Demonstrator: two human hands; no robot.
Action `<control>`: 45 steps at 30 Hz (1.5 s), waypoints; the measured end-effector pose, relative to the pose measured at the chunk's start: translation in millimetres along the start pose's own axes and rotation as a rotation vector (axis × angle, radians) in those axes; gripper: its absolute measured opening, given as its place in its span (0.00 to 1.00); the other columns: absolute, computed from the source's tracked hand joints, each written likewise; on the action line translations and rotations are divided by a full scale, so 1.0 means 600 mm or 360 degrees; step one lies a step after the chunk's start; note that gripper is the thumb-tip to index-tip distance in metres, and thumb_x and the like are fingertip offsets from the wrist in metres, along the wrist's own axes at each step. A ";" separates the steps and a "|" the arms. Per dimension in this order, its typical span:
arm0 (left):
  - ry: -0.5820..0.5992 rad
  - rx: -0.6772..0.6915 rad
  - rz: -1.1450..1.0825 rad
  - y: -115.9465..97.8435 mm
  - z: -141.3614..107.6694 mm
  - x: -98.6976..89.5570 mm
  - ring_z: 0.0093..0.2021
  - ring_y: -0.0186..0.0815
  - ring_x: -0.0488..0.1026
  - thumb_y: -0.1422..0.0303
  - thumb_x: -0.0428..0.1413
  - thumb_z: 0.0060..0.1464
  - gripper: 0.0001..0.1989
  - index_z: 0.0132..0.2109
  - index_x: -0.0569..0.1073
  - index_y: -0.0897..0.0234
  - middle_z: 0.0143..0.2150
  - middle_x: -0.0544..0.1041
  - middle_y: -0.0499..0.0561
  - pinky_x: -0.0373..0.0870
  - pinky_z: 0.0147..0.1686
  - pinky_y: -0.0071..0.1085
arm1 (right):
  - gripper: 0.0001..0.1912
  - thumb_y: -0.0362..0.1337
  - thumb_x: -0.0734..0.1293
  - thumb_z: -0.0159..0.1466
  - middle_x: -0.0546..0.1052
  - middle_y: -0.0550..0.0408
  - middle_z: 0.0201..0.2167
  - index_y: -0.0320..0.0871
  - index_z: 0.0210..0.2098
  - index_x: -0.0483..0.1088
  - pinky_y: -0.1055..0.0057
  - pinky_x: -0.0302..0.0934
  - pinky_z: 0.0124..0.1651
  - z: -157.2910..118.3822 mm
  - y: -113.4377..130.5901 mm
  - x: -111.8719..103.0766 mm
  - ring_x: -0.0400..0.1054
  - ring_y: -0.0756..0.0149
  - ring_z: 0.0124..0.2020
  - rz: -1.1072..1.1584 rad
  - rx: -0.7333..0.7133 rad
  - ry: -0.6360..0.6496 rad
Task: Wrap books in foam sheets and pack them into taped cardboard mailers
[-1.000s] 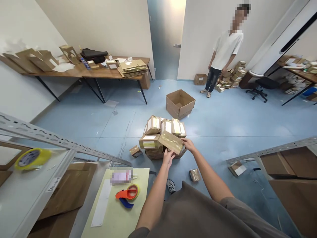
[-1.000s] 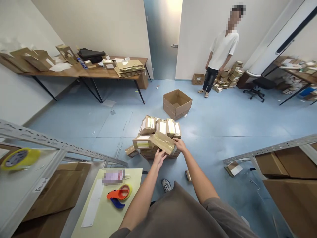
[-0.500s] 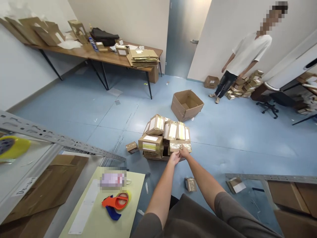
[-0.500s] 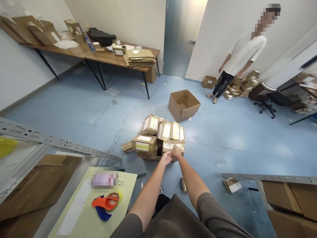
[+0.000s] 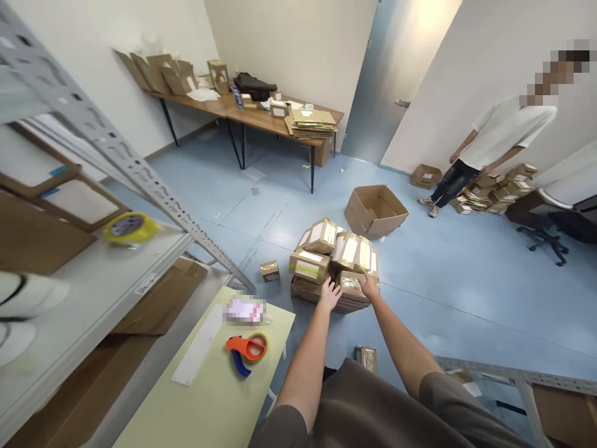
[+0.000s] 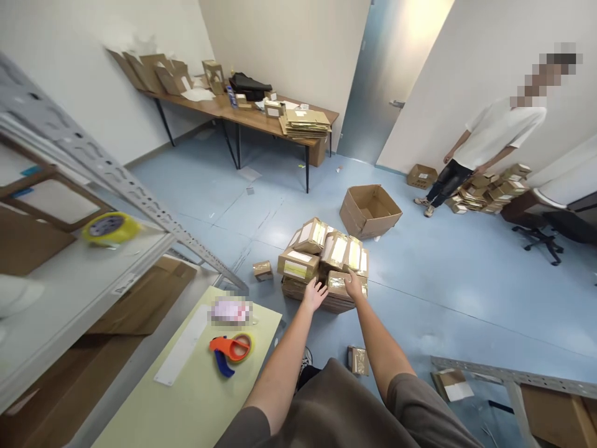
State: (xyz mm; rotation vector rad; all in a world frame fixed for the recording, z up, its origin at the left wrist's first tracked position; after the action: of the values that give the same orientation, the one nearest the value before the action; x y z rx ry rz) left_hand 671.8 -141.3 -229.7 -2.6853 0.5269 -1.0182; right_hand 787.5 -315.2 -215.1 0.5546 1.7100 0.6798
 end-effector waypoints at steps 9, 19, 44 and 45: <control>0.0006 0.0472 -0.0042 -0.109 -0.147 -0.123 0.74 0.45 0.65 0.53 0.49 0.68 0.33 0.76 0.57 0.49 0.78 0.60 0.59 0.66 0.68 0.45 | 0.32 0.45 0.65 0.63 0.75 0.41 0.65 0.41 0.65 0.72 0.48 0.58 0.73 -0.073 0.140 0.062 0.66 0.45 0.68 0.0096 -0.0392 0.0080; -0.0320 0.1130 -0.0191 -0.186 -0.425 -0.435 0.73 0.47 0.65 0.48 0.53 0.67 0.34 0.73 0.64 0.54 0.77 0.62 0.61 0.68 0.67 0.44 | 0.28 0.46 0.64 0.65 0.77 0.41 0.63 0.43 0.61 0.74 0.46 0.62 0.69 -0.308 0.352 0.268 0.69 0.46 0.66 0.0140 -0.1002 0.0416; -0.1190 0.1364 -0.0208 0.021 -0.643 -0.713 0.68 0.50 0.72 0.46 0.60 0.61 0.30 0.63 0.77 0.57 0.69 0.73 0.63 0.70 0.63 0.46 | 0.24 0.49 0.59 0.75 0.81 0.35 0.49 0.36 0.49 0.77 0.65 0.63 0.52 -0.548 0.332 0.515 0.75 0.50 0.53 -0.1187 -0.0981 0.1193; -0.1208 0.1346 -0.0225 0.031 -0.631 -0.705 0.67 0.50 0.72 0.46 0.60 0.60 0.30 0.62 0.77 0.58 0.69 0.73 0.63 0.71 0.63 0.46 | 0.24 0.49 0.60 0.74 0.81 0.35 0.50 0.36 0.49 0.77 0.65 0.63 0.53 -0.545 0.318 0.522 0.75 0.50 0.54 -0.1216 -0.0970 0.1293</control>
State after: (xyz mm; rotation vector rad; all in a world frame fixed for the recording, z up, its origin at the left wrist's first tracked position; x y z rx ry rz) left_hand 118.2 -16.7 -208.4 -2.0812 -0.2146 -0.1021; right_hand 399.6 -15.4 -243.7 -0.8859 2.0834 0.8434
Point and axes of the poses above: each hand's wrist, its own z-axis towards the middle knuckle, its own x-axis out of the palm, y = z × x, the point moved 3 cm from there along z, towards the middle knuckle
